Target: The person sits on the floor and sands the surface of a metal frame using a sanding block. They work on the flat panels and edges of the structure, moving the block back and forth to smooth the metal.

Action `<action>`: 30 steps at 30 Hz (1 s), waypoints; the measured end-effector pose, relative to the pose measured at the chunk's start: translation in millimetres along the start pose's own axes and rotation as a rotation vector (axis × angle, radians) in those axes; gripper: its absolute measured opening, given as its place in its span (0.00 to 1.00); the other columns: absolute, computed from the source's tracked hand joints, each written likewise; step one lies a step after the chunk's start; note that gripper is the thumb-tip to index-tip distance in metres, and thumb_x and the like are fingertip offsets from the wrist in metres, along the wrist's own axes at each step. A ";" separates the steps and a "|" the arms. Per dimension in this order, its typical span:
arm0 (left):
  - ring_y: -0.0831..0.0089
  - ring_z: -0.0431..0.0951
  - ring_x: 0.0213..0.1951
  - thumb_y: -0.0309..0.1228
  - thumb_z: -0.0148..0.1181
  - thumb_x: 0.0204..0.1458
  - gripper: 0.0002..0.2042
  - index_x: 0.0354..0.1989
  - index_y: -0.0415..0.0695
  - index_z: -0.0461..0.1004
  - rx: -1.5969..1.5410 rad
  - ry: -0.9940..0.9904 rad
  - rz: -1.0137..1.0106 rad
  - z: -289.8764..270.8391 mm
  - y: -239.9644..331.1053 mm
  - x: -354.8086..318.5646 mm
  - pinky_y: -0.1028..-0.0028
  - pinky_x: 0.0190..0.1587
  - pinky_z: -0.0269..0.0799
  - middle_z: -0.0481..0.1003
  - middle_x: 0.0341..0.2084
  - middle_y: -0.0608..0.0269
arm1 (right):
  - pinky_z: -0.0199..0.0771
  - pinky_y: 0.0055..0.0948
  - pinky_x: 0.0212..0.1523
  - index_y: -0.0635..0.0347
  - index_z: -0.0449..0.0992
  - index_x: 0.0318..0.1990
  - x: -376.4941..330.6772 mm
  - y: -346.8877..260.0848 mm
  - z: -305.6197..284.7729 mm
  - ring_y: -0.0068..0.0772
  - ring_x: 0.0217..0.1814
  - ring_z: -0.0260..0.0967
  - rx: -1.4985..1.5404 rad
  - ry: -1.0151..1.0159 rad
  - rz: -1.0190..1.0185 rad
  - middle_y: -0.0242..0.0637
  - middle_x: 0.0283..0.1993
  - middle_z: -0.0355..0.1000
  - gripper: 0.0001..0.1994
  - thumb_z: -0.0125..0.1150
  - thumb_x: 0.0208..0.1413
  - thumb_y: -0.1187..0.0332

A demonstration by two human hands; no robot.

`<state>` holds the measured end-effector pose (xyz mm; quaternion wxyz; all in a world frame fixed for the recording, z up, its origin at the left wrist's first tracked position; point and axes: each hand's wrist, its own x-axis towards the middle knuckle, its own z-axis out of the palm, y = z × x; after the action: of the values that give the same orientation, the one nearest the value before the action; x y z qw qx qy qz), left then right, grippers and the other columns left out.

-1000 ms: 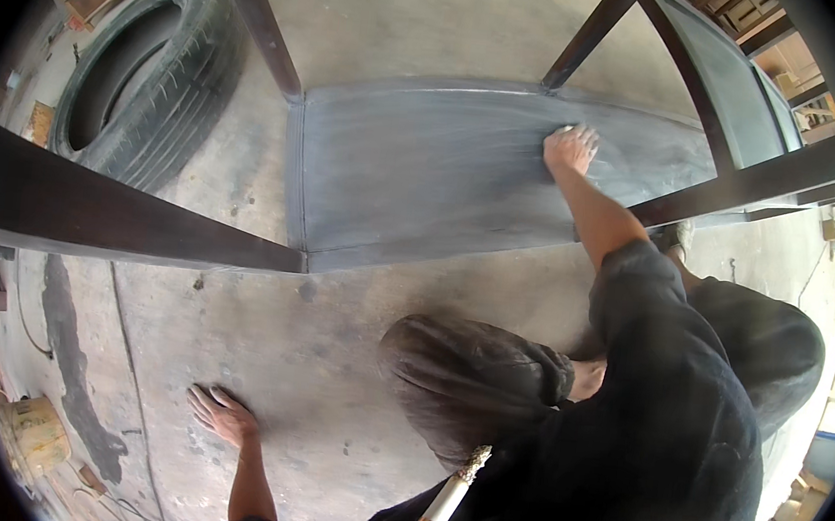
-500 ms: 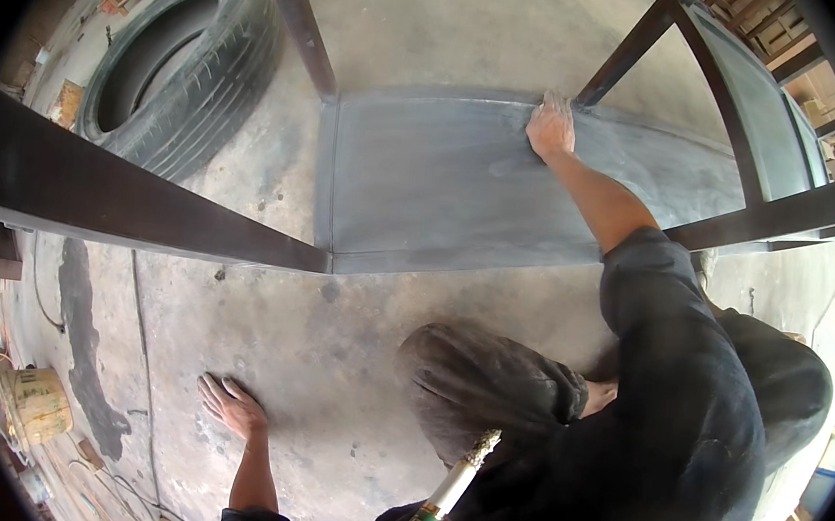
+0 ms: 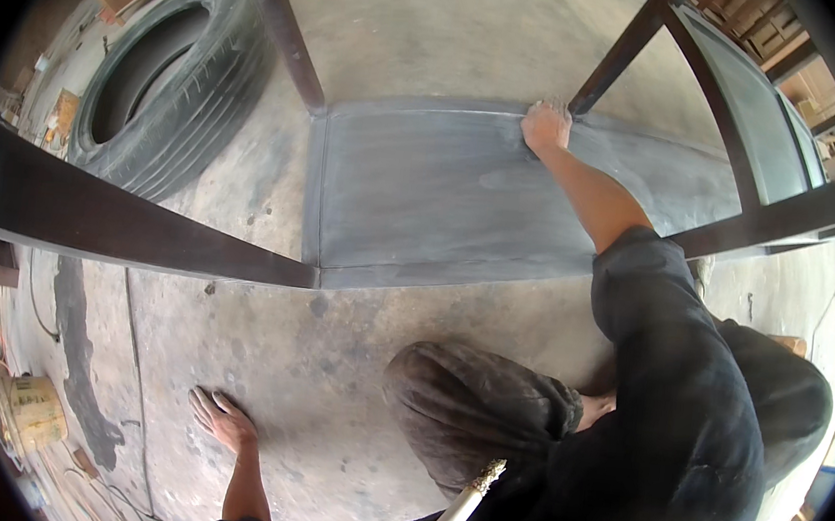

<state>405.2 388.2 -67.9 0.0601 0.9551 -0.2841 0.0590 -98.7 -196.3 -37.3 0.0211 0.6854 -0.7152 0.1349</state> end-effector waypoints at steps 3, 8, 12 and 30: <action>0.56 0.50 0.73 0.47 0.35 0.69 0.30 0.71 0.38 0.55 -0.019 0.003 -0.007 1.2 -1.8 -3.7 0.57 0.74 0.41 0.54 0.72 0.50 | 0.55 0.44 0.71 0.70 0.73 0.48 -12.6 2.5 1.8 0.52 0.69 0.59 -0.008 0.067 0.002 0.57 0.62 0.67 0.18 0.45 0.63 0.64; 0.55 0.49 0.73 0.46 0.36 0.69 0.29 0.71 0.37 0.55 0.011 -0.010 -0.012 -0.4 -1.9 -4.9 0.57 0.74 0.41 0.54 0.72 0.49 | 0.49 0.47 0.73 0.71 0.75 0.51 -21.9 31.6 10.7 0.57 0.71 0.56 -0.614 0.037 -0.469 0.57 0.64 0.65 0.20 0.45 0.62 0.65; 0.54 0.48 0.74 0.45 0.38 0.68 0.29 0.71 0.36 0.55 0.047 0.005 -0.029 -11.2 -2.4 -1.8 0.56 0.74 0.40 0.53 0.72 0.49 | 0.45 0.50 0.75 0.70 0.76 0.53 -40.2 -48.0 27.2 0.53 0.75 0.52 -0.369 -0.110 -0.298 0.55 0.69 0.61 0.22 0.48 0.58 0.63; 0.53 0.47 0.74 0.44 0.38 0.68 0.29 0.71 0.36 0.53 -0.027 -0.055 -0.004 2.7 14.1 -5.8 0.54 0.74 0.38 0.51 0.72 0.46 | 0.43 0.48 0.76 0.63 0.73 0.60 5.5 61.9 -0.7 0.48 0.76 0.51 -0.463 0.027 -0.325 0.49 0.65 0.67 0.24 0.47 0.60 0.59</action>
<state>392.8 379.1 -70.3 0.0651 0.9560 -0.2844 0.0287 -160.2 -200.0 -45.7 0.2079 0.7664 -0.6072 -0.0280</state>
